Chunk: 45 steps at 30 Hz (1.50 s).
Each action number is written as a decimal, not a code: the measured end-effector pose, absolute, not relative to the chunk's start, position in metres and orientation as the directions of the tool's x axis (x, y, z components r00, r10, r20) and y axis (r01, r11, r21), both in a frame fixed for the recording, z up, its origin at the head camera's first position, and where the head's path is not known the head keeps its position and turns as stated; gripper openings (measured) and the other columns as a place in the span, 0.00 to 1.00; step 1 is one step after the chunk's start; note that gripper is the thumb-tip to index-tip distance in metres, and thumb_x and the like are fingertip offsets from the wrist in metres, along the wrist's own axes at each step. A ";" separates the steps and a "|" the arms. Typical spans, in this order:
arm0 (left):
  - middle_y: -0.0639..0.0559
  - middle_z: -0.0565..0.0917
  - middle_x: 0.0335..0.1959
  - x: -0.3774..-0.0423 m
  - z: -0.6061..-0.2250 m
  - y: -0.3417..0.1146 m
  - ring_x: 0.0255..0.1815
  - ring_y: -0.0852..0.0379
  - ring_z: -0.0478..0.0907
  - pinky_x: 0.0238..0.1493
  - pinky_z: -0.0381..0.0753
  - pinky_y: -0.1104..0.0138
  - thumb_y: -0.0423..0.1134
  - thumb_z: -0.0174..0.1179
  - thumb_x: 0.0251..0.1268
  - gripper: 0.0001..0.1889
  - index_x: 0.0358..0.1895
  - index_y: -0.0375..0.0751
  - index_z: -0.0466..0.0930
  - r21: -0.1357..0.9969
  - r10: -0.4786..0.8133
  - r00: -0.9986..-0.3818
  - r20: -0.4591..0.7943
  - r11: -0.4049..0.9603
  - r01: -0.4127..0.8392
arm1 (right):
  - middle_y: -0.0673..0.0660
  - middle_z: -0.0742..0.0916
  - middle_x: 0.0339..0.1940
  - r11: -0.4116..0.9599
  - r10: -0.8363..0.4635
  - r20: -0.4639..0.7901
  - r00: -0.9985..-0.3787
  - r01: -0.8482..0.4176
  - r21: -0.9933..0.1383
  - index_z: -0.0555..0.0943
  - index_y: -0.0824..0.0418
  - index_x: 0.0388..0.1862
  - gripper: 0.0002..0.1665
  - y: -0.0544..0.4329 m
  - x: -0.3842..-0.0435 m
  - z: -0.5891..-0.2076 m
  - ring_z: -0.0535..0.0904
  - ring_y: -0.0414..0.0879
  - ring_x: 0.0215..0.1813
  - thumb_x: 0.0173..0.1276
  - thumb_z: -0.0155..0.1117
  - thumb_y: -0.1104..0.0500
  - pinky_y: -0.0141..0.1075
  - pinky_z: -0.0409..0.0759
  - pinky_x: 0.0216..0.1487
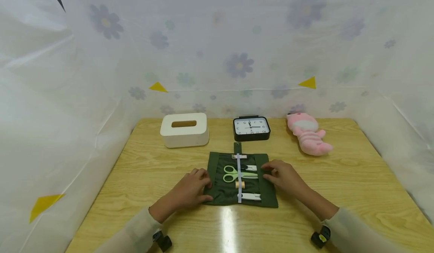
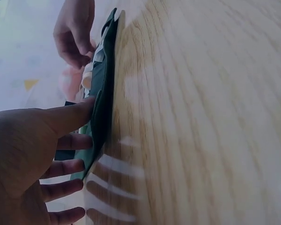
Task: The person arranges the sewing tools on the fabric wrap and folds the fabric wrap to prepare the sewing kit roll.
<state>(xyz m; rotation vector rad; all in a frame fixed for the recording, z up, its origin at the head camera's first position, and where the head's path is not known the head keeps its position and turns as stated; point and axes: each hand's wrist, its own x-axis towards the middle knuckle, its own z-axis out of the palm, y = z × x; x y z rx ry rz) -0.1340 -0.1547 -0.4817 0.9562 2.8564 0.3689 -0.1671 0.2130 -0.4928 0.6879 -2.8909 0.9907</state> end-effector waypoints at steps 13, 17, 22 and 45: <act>0.55 0.75 0.57 -0.125 -0.477 -0.148 0.56 0.57 0.71 0.57 0.77 0.57 0.64 0.70 0.60 0.27 0.55 0.52 0.82 0.229 0.711 -0.703 -0.023 0.688 0.688 | 0.54 0.81 0.61 0.740 -0.538 0.026 -0.843 -0.486 -0.465 0.82 0.54 0.63 0.33 0.223 -0.105 -0.492 0.79 0.53 0.63 0.63 0.77 0.42 0.52 0.80 0.61; 0.56 0.78 0.52 -0.124 -0.481 -0.148 0.50 0.60 0.73 0.50 0.79 0.62 0.57 0.69 0.66 0.16 0.50 0.55 0.84 0.243 0.739 -0.673 -0.014 0.655 0.715 | 0.56 0.82 0.60 0.745 -0.567 0.039 -0.823 -0.532 -0.403 0.82 0.54 0.62 0.30 0.225 -0.103 -0.492 0.81 0.54 0.61 0.65 0.76 0.43 0.51 0.81 0.58; 0.58 0.80 0.47 -0.125 -0.484 -0.149 0.45 0.61 0.75 0.46 0.80 0.65 0.48 0.61 0.77 0.05 0.45 0.56 0.84 0.267 0.741 -0.670 0.040 0.638 0.722 | 0.52 0.89 0.50 0.722 -0.588 0.116 -0.800 -0.585 -0.370 0.86 0.57 0.54 0.17 0.224 -0.106 -0.484 0.86 0.50 0.53 0.73 0.70 0.50 0.49 0.84 0.52; 0.58 0.85 0.36 -0.166 -0.483 -0.142 0.35 0.64 0.79 0.39 0.80 0.64 0.36 0.56 0.80 0.07 0.46 0.45 0.85 0.533 0.575 -0.813 0.091 0.661 0.528 | 0.46 0.88 0.34 0.740 -0.335 0.051 -0.941 -0.296 -0.604 0.88 0.56 0.45 0.08 0.212 -0.146 -0.488 0.78 0.35 0.31 0.76 0.66 0.56 0.36 0.78 0.34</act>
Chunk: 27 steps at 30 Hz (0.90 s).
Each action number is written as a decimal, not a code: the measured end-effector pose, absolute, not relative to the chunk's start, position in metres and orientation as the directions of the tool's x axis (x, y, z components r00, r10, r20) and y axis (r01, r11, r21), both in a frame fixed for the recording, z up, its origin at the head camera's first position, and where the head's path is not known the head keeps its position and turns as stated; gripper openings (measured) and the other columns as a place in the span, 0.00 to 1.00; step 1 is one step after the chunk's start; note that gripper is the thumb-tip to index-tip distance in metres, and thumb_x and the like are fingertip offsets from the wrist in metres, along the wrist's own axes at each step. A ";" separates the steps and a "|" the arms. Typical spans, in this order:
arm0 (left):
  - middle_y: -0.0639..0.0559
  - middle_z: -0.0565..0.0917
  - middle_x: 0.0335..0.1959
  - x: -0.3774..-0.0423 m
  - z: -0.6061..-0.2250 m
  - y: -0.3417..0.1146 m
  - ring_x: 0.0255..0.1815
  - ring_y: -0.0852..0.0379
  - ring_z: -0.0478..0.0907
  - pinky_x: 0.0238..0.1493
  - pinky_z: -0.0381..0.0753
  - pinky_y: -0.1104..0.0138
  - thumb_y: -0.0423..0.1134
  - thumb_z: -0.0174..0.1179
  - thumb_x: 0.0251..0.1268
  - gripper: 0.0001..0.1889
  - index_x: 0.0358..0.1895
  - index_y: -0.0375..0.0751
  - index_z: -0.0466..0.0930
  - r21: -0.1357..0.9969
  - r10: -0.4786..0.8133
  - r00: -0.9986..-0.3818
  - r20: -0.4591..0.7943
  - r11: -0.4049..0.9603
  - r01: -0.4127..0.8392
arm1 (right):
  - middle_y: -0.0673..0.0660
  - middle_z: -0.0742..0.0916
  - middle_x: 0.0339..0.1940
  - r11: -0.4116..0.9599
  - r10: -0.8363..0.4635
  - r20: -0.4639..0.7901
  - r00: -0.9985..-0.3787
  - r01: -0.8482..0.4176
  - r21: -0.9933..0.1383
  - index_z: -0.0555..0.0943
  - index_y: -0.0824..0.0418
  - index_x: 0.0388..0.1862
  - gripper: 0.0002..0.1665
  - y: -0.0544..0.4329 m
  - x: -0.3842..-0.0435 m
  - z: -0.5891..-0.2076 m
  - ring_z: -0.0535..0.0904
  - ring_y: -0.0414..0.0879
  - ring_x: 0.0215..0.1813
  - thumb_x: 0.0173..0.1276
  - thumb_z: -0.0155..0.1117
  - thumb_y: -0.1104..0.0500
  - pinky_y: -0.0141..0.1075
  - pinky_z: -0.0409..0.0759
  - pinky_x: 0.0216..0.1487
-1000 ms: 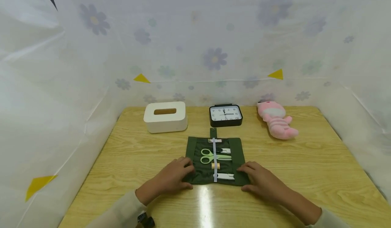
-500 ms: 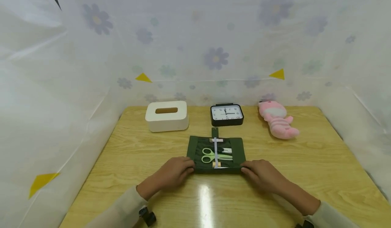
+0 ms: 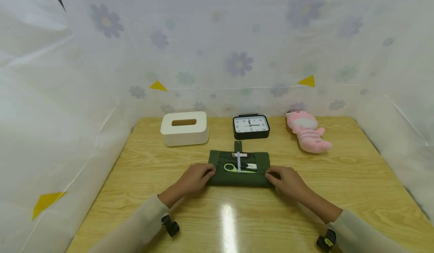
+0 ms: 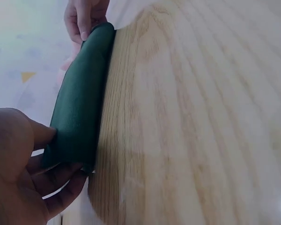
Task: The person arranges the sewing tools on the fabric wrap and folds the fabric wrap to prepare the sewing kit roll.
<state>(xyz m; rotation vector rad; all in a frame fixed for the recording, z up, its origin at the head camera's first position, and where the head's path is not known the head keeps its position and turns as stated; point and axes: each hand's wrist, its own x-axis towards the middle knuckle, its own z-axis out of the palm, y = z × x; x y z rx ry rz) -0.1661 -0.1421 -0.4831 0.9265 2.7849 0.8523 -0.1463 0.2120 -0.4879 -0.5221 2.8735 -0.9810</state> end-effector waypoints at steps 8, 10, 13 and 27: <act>0.57 0.84 0.34 -0.180 -0.484 -0.132 0.31 0.64 0.77 0.35 0.78 0.65 0.37 0.58 0.79 0.06 0.43 0.45 0.86 0.514 0.532 -0.847 0.007 0.725 0.459 | 0.49 0.83 0.32 0.767 -0.308 0.070 -0.949 -0.291 -0.572 0.88 0.56 0.39 0.03 0.205 -0.153 -0.490 0.73 0.40 0.30 0.72 0.69 0.59 0.35 0.73 0.30; 0.57 0.82 0.31 -0.182 -0.484 -0.129 0.29 0.63 0.75 0.33 0.77 0.65 0.37 0.58 0.79 0.07 0.40 0.45 0.84 0.490 0.526 -0.850 -0.021 0.746 0.450 | 0.49 0.82 0.31 0.770 -0.307 0.065 -0.949 -0.288 -0.569 0.87 0.56 0.38 0.02 0.203 -0.154 -0.490 0.72 0.40 0.29 0.72 0.69 0.59 0.35 0.71 0.29; 0.58 0.79 0.29 -0.183 -0.484 -0.126 0.27 0.62 0.73 0.29 0.74 0.65 0.39 0.58 0.79 0.07 0.38 0.46 0.81 0.429 0.522 -0.852 -0.050 0.781 0.454 | 0.49 0.81 0.30 0.770 -0.314 0.063 -0.947 -0.293 -0.567 0.86 0.57 0.38 0.04 0.202 -0.156 -0.490 0.71 0.40 0.29 0.72 0.69 0.58 0.35 0.70 0.29; 0.53 0.79 0.42 -0.181 -0.494 -0.120 0.39 0.55 0.72 0.38 0.75 0.62 0.31 0.62 0.73 0.09 0.42 0.52 0.86 0.067 0.726 -0.655 0.209 0.657 0.750 | 0.49 0.82 0.39 0.760 -0.430 0.310 -0.848 -0.526 -0.383 0.86 0.54 0.40 0.09 0.193 -0.155 -0.503 0.79 0.46 0.43 0.69 0.69 0.69 0.43 0.81 0.43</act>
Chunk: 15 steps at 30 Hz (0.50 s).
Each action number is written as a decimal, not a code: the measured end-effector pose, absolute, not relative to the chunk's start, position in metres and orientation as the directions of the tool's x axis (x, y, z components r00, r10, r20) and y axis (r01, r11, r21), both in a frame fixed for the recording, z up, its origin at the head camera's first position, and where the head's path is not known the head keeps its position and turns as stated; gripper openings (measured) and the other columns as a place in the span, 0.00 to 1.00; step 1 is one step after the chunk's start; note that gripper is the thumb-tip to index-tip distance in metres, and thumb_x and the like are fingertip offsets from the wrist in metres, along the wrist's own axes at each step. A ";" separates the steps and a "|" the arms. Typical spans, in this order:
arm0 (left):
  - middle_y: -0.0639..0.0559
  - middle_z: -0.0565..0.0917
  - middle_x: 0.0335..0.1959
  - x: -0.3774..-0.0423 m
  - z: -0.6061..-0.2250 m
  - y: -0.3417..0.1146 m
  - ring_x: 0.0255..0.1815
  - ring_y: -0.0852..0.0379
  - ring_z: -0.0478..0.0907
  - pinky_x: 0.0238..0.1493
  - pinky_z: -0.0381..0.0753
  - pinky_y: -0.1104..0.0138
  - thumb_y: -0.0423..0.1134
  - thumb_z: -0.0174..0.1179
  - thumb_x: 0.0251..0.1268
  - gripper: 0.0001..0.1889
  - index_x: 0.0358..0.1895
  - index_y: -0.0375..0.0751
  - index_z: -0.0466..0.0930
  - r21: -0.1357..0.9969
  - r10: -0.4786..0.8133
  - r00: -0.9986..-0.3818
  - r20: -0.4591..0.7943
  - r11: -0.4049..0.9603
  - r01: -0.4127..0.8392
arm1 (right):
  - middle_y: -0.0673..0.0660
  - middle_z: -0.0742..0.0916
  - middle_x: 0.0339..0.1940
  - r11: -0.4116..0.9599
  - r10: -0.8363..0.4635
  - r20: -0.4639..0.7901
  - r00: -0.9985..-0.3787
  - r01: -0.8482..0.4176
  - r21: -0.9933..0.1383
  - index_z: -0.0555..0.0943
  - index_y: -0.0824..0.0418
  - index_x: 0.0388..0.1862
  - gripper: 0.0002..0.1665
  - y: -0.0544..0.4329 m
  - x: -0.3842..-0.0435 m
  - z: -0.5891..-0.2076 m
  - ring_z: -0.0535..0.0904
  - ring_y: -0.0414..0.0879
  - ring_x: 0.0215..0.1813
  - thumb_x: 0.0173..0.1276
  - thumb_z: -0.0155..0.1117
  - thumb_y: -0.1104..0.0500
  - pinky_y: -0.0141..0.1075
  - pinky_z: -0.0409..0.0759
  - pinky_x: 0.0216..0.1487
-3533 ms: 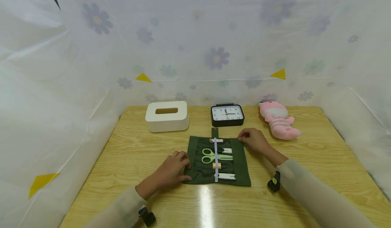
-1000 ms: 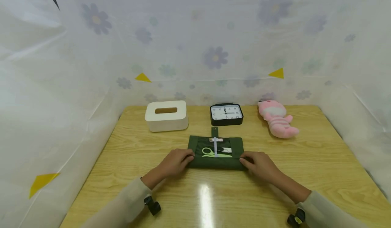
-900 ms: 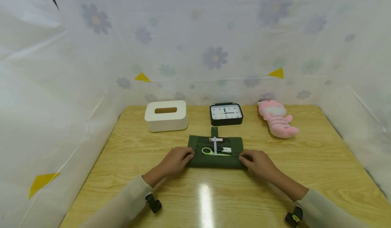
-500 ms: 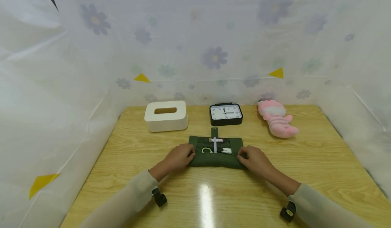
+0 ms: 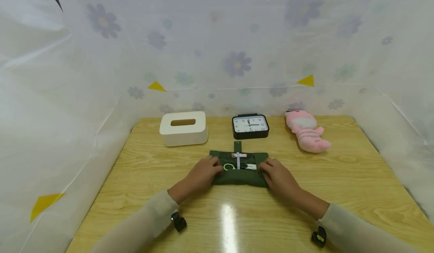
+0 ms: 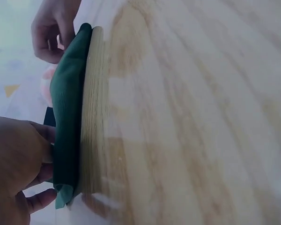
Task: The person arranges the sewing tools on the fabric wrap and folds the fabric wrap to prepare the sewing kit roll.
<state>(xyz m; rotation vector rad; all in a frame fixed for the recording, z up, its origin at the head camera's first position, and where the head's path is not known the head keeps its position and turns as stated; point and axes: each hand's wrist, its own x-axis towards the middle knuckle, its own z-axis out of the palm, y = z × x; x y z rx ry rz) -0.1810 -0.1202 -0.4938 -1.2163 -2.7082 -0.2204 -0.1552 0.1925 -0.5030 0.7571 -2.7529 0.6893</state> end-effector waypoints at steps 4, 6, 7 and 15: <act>0.53 0.82 0.47 -0.175 -0.489 -0.119 0.44 0.55 0.76 0.42 0.78 0.61 0.36 0.58 0.77 0.08 0.47 0.51 0.87 0.000 0.731 -0.670 0.129 0.676 0.737 | 0.48 0.84 0.39 0.735 -0.514 0.303 -0.803 -0.594 -0.327 0.88 0.55 0.40 0.12 0.190 -0.151 -0.500 0.82 0.44 0.43 0.70 0.64 0.71 0.42 0.83 0.46; 0.54 0.82 0.48 -0.170 -0.485 -0.120 0.46 0.55 0.77 0.46 0.79 0.59 0.46 0.55 0.81 0.10 0.49 0.50 0.86 -0.002 0.724 -0.684 0.084 0.687 0.727 | 0.49 0.84 0.42 0.737 -0.533 0.278 -0.799 -0.600 -0.311 0.88 0.56 0.43 0.08 0.191 -0.148 -0.497 0.82 0.45 0.45 0.71 0.66 0.66 0.43 0.83 0.47; 0.54 0.82 0.49 -0.169 -0.484 -0.121 0.47 0.55 0.77 0.49 0.79 0.58 0.51 0.54 0.81 0.14 0.50 0.50 0.86 0.002 0.724 -0.686 0.070 0.688 0.726 | 0.50 0.84 0.43 0.737 -0.541 0.263 -0.799 -0.601 -0.309 0.88 0.57 0.45 0.07 0.193 -0.146 -0.496 0.82 0.45 0.47 0.71 0.68 0.63 0.43 0.83 0.48; 0.53 0.81 0.53 -0.167 -0.490 -0.133 0.53 0.56 0.77 0.55 0.79 0.59 0.56 0.66 0.70 0.21 0.57 0.48 0.84 0.115 0.740 -0.669 0.069 0.660 0.742 | 0.50 0.82 0.55 0.706 -0.576 0.189 -0.795 -0.601 -0.375 0.84 0.53 0.57 0.24 0.208 -0.144 -0.499 0.81 0.46 0.56 0.65 0.78 0.49 0.47 0.82 0.55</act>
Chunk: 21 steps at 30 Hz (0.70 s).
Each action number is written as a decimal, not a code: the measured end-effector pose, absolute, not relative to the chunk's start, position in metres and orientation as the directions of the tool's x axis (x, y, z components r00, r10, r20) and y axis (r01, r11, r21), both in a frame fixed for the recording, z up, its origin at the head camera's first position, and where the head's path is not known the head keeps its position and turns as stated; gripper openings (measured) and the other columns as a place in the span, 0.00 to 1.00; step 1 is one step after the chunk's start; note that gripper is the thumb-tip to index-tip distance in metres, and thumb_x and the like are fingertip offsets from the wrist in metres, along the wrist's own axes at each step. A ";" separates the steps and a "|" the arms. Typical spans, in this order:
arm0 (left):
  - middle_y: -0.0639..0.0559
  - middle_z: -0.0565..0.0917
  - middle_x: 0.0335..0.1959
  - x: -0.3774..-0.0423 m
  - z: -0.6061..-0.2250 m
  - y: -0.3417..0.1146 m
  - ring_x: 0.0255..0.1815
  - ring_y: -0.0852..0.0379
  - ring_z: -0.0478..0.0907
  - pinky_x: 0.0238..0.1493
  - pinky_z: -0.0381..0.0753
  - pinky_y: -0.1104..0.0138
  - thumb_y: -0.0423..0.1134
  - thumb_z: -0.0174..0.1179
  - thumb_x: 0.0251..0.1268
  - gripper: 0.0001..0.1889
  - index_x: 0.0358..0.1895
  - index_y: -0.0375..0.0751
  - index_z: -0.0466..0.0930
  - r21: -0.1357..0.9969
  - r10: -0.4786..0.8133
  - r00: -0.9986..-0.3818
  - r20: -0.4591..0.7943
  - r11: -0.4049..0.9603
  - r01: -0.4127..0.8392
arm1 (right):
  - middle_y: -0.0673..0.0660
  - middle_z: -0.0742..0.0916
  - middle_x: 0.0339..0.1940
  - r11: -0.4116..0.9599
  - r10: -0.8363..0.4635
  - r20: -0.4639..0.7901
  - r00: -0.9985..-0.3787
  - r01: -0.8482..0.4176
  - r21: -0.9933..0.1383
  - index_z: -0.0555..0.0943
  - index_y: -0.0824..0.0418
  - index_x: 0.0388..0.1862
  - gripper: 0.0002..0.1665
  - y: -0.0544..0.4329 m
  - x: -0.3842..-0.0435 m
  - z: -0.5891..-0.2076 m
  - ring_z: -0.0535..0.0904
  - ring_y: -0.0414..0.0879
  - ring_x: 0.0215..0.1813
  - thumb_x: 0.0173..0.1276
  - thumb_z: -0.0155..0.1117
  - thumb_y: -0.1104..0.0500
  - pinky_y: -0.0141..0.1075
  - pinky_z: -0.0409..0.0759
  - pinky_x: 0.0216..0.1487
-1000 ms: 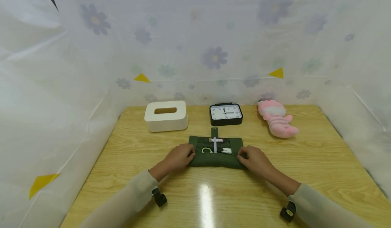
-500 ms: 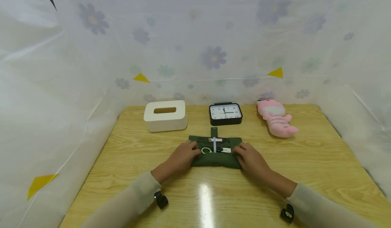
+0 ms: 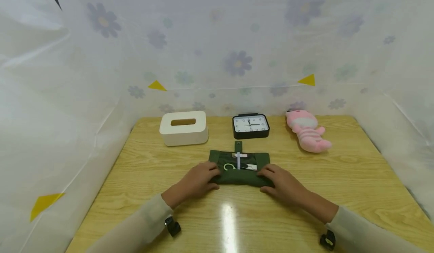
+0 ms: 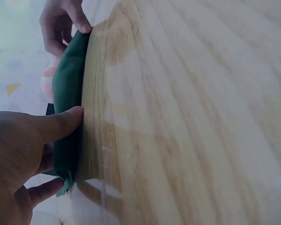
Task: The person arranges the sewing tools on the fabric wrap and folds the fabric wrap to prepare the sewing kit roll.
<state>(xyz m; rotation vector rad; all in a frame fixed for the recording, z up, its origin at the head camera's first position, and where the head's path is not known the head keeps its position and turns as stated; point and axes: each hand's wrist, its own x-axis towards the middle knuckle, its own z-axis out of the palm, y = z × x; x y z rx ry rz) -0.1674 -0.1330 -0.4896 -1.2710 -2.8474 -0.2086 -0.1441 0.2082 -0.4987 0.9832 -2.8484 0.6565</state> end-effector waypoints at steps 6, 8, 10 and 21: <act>0.55 0.82 0.51 -0.169 -0.490 -0.137 0.51 0.58 0.79 0.53 0.81 0.62 0.47 0.64 0.75 0.13 0.56 0.48 0.86 0.186 0.732 -0.672 0.110 0.649 0.738 | 0.48 0.84 0.54 0.686 -0.574 0.199 -0.794 -0.599 -0.412 0.84 0.51 0.56 0.19 0.212 -0.151 -0.501 0.82 0.46 0.55 0.68 0.75 0.52 0.48 0.83 0.55; 0.56 0.83 0.49 -0.170 -0.489 -0.136 0.50 0.59 0.80 0.53 0.82 0.62 0.45 0.62 0.76 0.11 0.55 0.48 0.86 0.190 0.721 -0.681 0.126 0.656 0.730 | 0.47 0.85 0.53 0.676 -0.569 0.202 -0.797 -0.593 -0.438 0.85 0.51 0.56 0.16 0.212 -0.153 -0.500 0.82 0.45 0.55 0.71 0.73 0.53 0.48 0.82 0.55; 0.55 0.84 0.48 -0.171 -0.489 -0.135 0.49 0.58 0.81 0.53 0.82 0.62 0.43 0.61 0.77 0.10 0.53 0.47 0.87 0.203 0.710 -0.690 0.140 0.661 0.722 | 0.45 0.85 0.52 0.665 -0.563 0.202 -0.801 -0.585 -0.465 0.85 0.50 0.56 0.14 0.213 -0.155 -0.499 0.83 0.44 0.54 0.73 0.70 0.53 0.48 0.82 0.54; 0.55 0.88 0.47 -0.187 -0.487 -0.131 0.49 0.58 0.85 0.52 0.83 0.60 0.41 0.58 0.79 0.09 0.52 0.48 0.86 0.479 0.600 -0.795 0.084 0.675 0.561 | 0.47 0.90 0.48 0.643 -0.493 0.130 -0.861 -0.460 -0.612 0.86 0.52 0.55 0.12 0.217 -0.172 -0.498 0.86 0.45 0.51 0.76 0.66 0.53 0.44 0.83 0.51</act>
